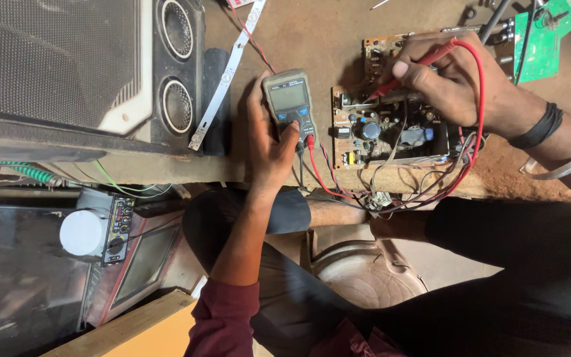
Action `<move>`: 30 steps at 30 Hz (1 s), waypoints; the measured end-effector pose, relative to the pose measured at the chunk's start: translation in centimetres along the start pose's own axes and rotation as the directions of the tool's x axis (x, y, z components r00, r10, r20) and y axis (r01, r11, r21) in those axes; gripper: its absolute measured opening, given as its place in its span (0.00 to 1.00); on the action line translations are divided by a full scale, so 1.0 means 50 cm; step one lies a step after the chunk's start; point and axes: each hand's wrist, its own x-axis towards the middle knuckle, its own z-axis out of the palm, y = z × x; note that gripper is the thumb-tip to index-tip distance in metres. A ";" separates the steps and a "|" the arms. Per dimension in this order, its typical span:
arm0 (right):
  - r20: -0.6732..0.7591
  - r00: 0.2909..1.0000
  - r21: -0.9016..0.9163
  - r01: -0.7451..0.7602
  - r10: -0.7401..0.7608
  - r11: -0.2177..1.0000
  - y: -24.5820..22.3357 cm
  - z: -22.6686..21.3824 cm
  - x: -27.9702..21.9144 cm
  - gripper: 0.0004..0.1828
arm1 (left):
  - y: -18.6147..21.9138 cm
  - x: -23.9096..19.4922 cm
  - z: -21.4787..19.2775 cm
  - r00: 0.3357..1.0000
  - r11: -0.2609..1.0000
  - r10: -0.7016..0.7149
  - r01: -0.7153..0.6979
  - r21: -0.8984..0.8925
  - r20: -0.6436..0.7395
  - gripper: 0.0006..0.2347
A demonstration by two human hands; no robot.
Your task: The person uses a multimeter to test various points on an exposed circuit board. They hold the multimeter in one hand and use the probes with the other to check different components on the board.
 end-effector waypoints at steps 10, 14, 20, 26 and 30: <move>0.017 0.996 0.060 0.085 -0.086 0.995 0.006 -0.007 0.000 0.13 | 0.003 0.004 -0.001 0.997 0.997 -0.080 0.080 -0.016 -0.007 0.33; 0.000 0.997 -0.070 0.076 -0.077 0.995 0.001 -0.007 0.001 0.16 | 0.001 0.003 0.001 0.996 0.995 -0.086 0.086 -0.049 -0.003 0.33; 0.008 0.986 -0.197 0.162 -0.164 0.967 -0.002 -0.007 0.007 0.16 | 0.003 0.003 0.000 0.996 0.995 -0.092 0.092 -0.038 -0.003 0.33; 0.075 0.970 -0.326 0.242 -0.230 0.914 0.008 0.002 0.014 0.14 | -0.003 0.002 -0.001 0.995 0.994 -0.096 0.096 -0.042 -0.005 0.32; 0.089 0.972 -0.338 0.235 -0.218 0.911 0.005 0.006 0.016 0.13 | -0.008 0.003 -0.001 0.995 0.994 -0.102 0.101 -0.043 -0.012 0.33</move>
